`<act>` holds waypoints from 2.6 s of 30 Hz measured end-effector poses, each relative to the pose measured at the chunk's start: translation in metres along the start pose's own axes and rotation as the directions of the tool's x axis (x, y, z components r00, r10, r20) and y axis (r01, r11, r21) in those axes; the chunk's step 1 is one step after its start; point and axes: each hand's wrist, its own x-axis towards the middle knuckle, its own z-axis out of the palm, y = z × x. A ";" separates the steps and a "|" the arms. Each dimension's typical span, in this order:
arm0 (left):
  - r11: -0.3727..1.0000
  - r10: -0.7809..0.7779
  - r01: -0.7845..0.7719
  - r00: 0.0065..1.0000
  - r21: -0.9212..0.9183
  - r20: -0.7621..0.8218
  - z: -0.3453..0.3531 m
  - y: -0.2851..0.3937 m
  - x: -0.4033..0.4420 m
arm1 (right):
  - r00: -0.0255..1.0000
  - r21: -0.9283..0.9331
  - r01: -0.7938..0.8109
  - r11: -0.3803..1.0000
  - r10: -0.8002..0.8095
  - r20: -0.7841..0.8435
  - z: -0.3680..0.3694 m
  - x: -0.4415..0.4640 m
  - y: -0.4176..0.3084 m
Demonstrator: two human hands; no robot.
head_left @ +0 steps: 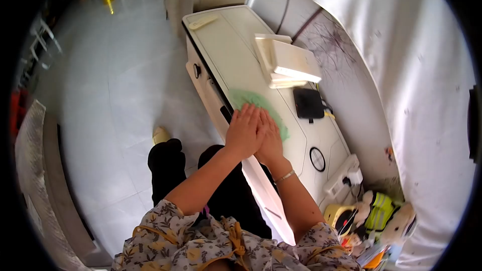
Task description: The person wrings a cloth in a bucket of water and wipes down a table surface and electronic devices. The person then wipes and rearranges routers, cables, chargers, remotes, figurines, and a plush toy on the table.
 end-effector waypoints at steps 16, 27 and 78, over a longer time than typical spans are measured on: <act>0.908 0.409 -0.401 0.788 -0.120 0.461 0.027 0.127 -0.072 | 0.854 -0.097 -0.496 0.863 0.465 -0.233 -0.045 -0.197 0.010; 0.937 0.345 -0.340 0.937 0.079 -0.057 0.014 0.019 0.091 | 0.964 -0.036 -0.218 0.975 0.209 -0.166 -0.017 -0.055 0.035; 0.930 0.193 -0.287 0.914 0.231 0.358 0.059 0.147 0.125 | 0.924 0.210 -0.011 0.978 0.091 -0.372 0.015 -0.004 0.032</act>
